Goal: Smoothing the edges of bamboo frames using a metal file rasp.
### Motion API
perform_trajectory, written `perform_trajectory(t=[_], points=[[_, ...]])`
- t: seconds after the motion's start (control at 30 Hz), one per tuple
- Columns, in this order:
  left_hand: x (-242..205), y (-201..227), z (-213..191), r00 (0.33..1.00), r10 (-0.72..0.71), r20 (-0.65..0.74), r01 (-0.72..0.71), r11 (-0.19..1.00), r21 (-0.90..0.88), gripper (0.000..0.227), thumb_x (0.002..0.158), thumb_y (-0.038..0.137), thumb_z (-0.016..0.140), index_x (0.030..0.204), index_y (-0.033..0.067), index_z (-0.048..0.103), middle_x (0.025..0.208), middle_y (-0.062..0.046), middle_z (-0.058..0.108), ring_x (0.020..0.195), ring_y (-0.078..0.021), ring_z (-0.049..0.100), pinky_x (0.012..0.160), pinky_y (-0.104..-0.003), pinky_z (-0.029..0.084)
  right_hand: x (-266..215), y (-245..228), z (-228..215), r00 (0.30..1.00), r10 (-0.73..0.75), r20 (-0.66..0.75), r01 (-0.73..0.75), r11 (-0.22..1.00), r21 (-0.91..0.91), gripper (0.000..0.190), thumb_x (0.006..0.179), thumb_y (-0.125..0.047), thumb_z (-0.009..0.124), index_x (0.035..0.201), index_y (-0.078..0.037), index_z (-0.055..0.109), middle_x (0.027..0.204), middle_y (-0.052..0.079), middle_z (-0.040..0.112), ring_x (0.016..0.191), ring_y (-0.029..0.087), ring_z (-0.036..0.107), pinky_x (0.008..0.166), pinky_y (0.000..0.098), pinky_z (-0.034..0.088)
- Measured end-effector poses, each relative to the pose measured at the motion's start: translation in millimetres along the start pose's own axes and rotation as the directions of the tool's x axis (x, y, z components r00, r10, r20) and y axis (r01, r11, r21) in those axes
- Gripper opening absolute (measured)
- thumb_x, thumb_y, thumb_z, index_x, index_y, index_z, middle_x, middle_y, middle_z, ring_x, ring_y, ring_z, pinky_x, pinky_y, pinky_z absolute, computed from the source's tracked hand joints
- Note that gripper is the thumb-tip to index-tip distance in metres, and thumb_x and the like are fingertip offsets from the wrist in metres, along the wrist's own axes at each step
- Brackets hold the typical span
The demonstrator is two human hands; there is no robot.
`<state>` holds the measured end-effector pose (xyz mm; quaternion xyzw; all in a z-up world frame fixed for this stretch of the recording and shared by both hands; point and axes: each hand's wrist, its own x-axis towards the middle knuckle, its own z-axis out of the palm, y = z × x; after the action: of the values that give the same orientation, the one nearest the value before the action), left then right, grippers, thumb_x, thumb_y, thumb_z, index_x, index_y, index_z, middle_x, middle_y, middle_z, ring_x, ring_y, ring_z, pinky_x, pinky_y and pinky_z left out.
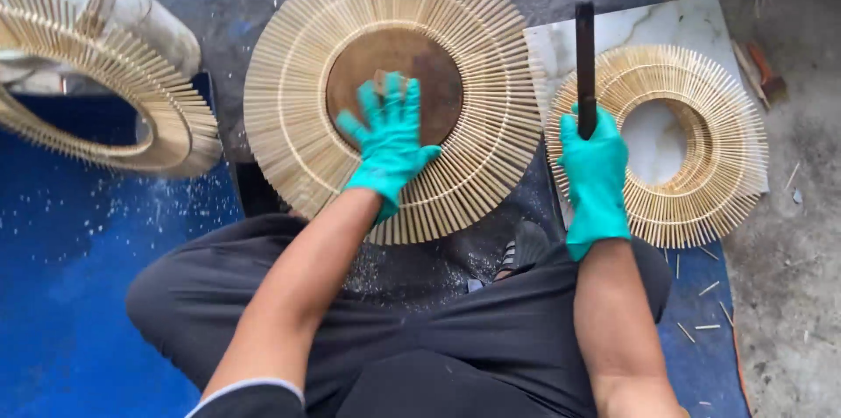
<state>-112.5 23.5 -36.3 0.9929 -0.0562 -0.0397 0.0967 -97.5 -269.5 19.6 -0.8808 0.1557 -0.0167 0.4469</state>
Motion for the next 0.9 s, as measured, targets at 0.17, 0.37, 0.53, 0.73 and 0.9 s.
perform_trajectory(t=[0.17,0.37,0.53,0.73,0.9], points=[[-43,-43,11,0.869,-0.478,0.13,0.491,0.794,-0.359,0.137,0.071,0.07,0.078,0.162,0.0062,-0.002,0.169,-0.022,-0.003,0.153,-0.0475,-0.008,0.106,-0.082,-0.005,12,-71,31,0.946,-0.063,0.317,0.017,0.989,0.145,0.044,0.094,-0.023,0.074,0.135,-0.011,0.064,0.09,0.002,0.071,0.064,0.009,0.061,0.054,0.0288,0.051],[-41,-94,21,0.898,-0.388,0.207,0.427,0.883,-0.196,0.138,0.072,0.078,0.071,0.162,0.0037,-0.002,0.172,-0.018,-0.002,0.158,-0.039,-0.004,0.114,-0.077,-0.007,63,-69,102,0.728,-0.257,0.636,0.439,0.887,-0.144,0.083,0.081,-0.028,0.088,0.151,-0.011,0.048,0.116,0.016,0.07,0.093,0.03,0.065,0.074,0.0418,0.054],[-42,-114,18,0.903,-0.29,0.317,0.345,0.929,-0.132,0.135,0.072,0.078,0.07,0.162,0.0061,-0.001,0.171,-0.017,-0.003,0.158,-0.0378,-0.005,0.113,-0.077,-0.008,50,-50,121,0.687,-0.18,0.704,0.526,0.791,-0.312,0.114,0.074,-0.034,0.095,0.159,-0.008,0.024,0.132,0.028,0.061,0.119,0.043,0.062,0.094,0.0456,0.051],[-18,-160,2,0.993,-0.081,0.081,0.09,0.989,-0.116,0.128,0.075,0.072,0.073,0.164,0.008,0.006,0.17,-0.018,0.004,0.157,-0.0391,0.003,0.115,-0.078,0.0,-8,-116,101,0.777,0.153,0.61,0.179,0.876,-0.448,0.108,0.086,-0.037,0.084,0.164,-0.012,0.013,0.122,0.025,0.067,0.091,0.037,0.071,0.076,0.0463,0.055],[-1,-160,73,0.962,-0.132,0.238,0.123,0.991,0.053,0.113,0.086,0.061,0.07,0.169,0.0172,0.007,0.174,-0.011,0.011,0.156,-0.0379,0.012,0.119,-0.078,0.004,24,-86,90,0.758,0.149,0.635,0.152,0.906,-0.394,0.072,0.094,-0.038,0.076,0.16,-0.019,0.056,0.11,0.02,0.079,0.087,0.035,0.072,0.076,0.0454,0.058]])
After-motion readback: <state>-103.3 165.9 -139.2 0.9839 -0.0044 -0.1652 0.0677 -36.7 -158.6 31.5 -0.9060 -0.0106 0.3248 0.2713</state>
